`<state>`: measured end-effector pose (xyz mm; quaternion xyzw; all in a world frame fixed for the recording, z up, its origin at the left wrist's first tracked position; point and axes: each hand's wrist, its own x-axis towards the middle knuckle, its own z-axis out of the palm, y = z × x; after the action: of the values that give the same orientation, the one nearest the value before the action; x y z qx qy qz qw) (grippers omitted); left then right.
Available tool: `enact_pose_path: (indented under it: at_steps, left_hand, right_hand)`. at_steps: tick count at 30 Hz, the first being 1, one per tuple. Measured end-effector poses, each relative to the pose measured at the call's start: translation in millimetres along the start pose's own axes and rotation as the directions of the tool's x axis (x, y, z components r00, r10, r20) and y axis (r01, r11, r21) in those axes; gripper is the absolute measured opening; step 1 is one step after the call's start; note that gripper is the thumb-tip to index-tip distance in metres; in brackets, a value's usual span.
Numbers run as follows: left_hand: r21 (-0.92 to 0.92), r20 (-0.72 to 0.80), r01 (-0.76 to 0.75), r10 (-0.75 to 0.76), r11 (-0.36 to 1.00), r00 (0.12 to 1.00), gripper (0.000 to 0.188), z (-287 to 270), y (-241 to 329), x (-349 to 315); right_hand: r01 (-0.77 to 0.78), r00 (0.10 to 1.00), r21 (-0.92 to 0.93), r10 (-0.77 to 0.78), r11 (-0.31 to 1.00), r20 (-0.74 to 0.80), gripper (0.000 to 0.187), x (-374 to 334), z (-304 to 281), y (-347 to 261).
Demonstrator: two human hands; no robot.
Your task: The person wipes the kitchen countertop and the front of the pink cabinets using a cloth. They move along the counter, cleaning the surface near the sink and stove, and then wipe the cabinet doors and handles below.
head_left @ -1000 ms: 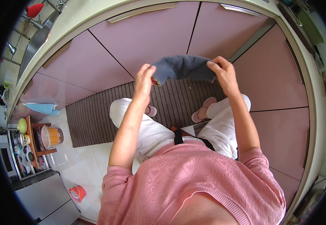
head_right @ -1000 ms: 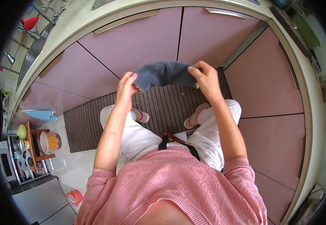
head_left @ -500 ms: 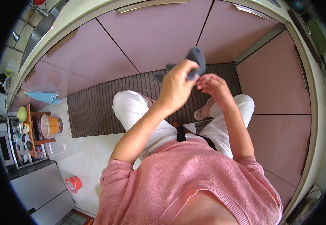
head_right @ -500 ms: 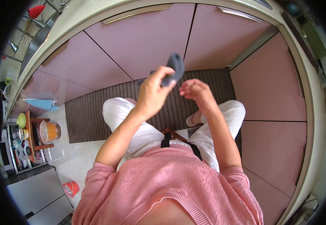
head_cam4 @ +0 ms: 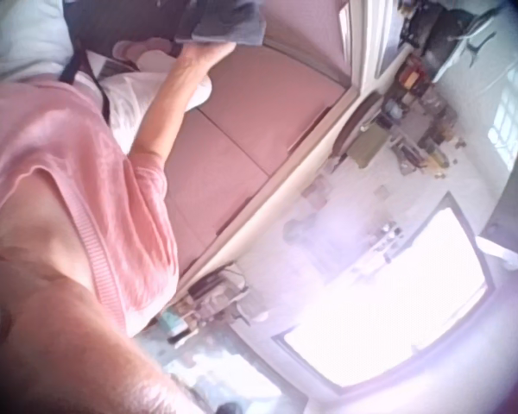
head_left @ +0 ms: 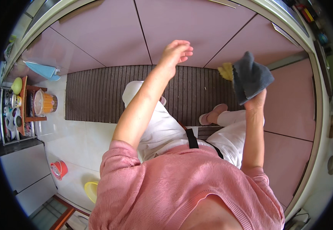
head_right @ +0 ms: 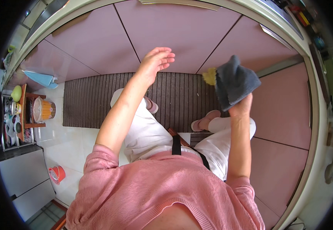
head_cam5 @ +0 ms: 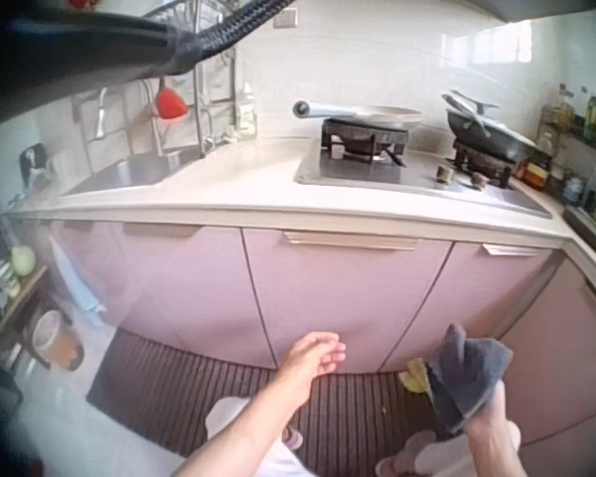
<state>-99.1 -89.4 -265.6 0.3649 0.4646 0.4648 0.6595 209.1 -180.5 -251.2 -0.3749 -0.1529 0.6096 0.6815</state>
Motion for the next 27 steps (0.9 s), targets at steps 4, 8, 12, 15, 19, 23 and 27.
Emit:
enact_pose_path:
  at_steps: [4,8,12,15,19,23,27]
  left_hand:
    - [-0.207,-0.070,0.073,-0.090,0.975,0.994,0.025,-40,-13,39]
    - [-0.279,-0.129,0.085,-0.125,0.956,0.984,0.023,-77,-32,71]
    - [-0.371,-0.190,0.034,-0.112,0.928,0.975,0.021,-98,-53,90]
    - [-0.425,-0.287,-0.054,-0.079,0.903,0.955,0.022,-101,-40,94]
    - [-0.344,-0.251,-0.113,0.025,0.932,0.968,0.024,-113,-13,101]
    - [-0.370,-0.305,-0.111,-0.008,0.922,0.952,0.027,-122,-21,116]
    - [-0.426,-0.346,-0.115,-0.045,0.897,0.937,0.030,-123,-25,116]
  right_hand:
    - [0.202,0.978,-0.100,-0.194,0.974,0.082,0.039,43,23,-38]
    - [0.145,0.976,-0.366,-0.073,0.919,0.205,0.039,81,84,-55]
    - [0.512,0.827,-0.573,-0.547,0.640,0.128,0.028,173,96,-28]
    - [0.665,0.639,-0.560,-0.765,0.495,0.082,0.042,196,134,34]
    - [0.698,0.468,-0.708,-0.816,0.106,0.339,0.047,184,166,130]
    - [0.742,0.251,-0.417,-0.358,-0.525,0.899,0.036,164,213,191]
    - [0.822,0.233,-0.194,0.006,-0.535,0.972,0.038,161,220,188]
